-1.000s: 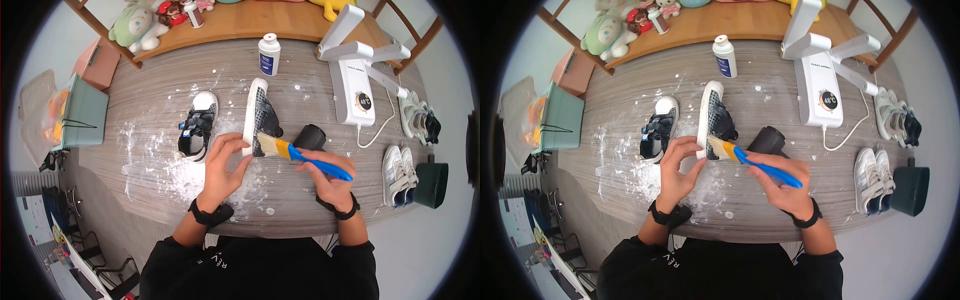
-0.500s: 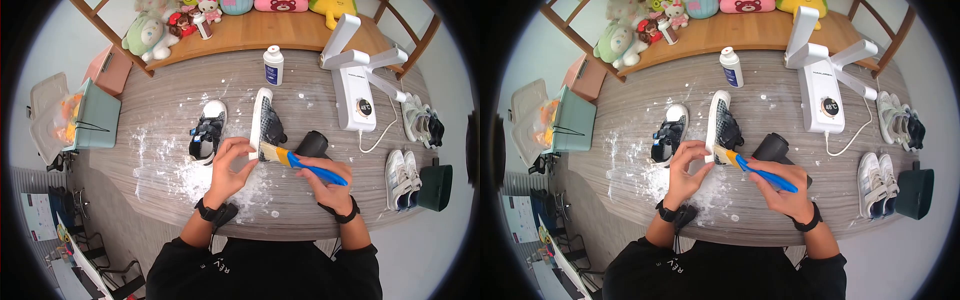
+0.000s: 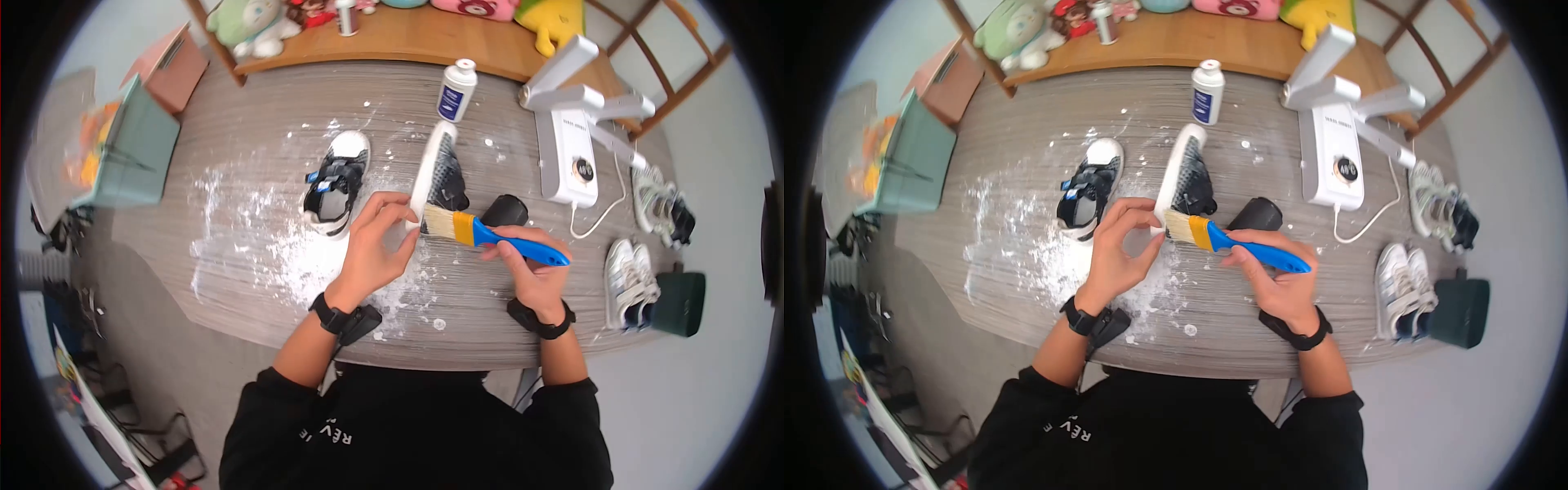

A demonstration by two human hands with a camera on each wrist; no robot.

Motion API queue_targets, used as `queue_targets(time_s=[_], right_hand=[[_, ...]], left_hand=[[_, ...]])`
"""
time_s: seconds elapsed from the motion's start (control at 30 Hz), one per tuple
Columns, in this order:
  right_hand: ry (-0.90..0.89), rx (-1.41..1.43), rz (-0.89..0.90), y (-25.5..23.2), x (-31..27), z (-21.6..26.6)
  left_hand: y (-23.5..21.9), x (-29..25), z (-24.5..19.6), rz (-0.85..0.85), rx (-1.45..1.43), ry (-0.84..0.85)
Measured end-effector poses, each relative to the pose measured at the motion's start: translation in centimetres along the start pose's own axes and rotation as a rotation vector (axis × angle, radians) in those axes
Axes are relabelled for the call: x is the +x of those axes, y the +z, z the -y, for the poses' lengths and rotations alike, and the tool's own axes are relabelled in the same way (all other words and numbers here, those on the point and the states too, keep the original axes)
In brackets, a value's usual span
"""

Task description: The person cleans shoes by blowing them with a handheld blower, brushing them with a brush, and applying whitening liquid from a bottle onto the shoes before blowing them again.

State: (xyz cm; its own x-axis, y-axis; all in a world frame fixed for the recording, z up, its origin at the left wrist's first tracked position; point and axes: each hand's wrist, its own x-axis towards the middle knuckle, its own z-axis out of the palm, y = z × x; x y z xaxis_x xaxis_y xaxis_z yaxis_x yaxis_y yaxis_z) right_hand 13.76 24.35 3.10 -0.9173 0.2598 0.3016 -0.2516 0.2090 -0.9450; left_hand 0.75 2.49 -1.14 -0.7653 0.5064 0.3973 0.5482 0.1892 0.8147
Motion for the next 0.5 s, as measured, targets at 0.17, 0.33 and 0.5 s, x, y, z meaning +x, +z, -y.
queue_targets(time_s=[0.17,0.33,0.5], right_hand=[[0.023,-0.22,0.136,0.6,3.7,2.5],[0.001,-0.312,0.003,-0.4,9.7,3.3],[0.086,-0.176,0.206,0.7,10.8,4.0]], left_hand=[[-0.3,-0.1,0.8,-0.029,-0.127,0.004],[-0.1,-0.3,1.5,-0.025,-0.152,-0.007],[-0.1,-0.4,1.4,-0.015,-0.181,-0.013]])
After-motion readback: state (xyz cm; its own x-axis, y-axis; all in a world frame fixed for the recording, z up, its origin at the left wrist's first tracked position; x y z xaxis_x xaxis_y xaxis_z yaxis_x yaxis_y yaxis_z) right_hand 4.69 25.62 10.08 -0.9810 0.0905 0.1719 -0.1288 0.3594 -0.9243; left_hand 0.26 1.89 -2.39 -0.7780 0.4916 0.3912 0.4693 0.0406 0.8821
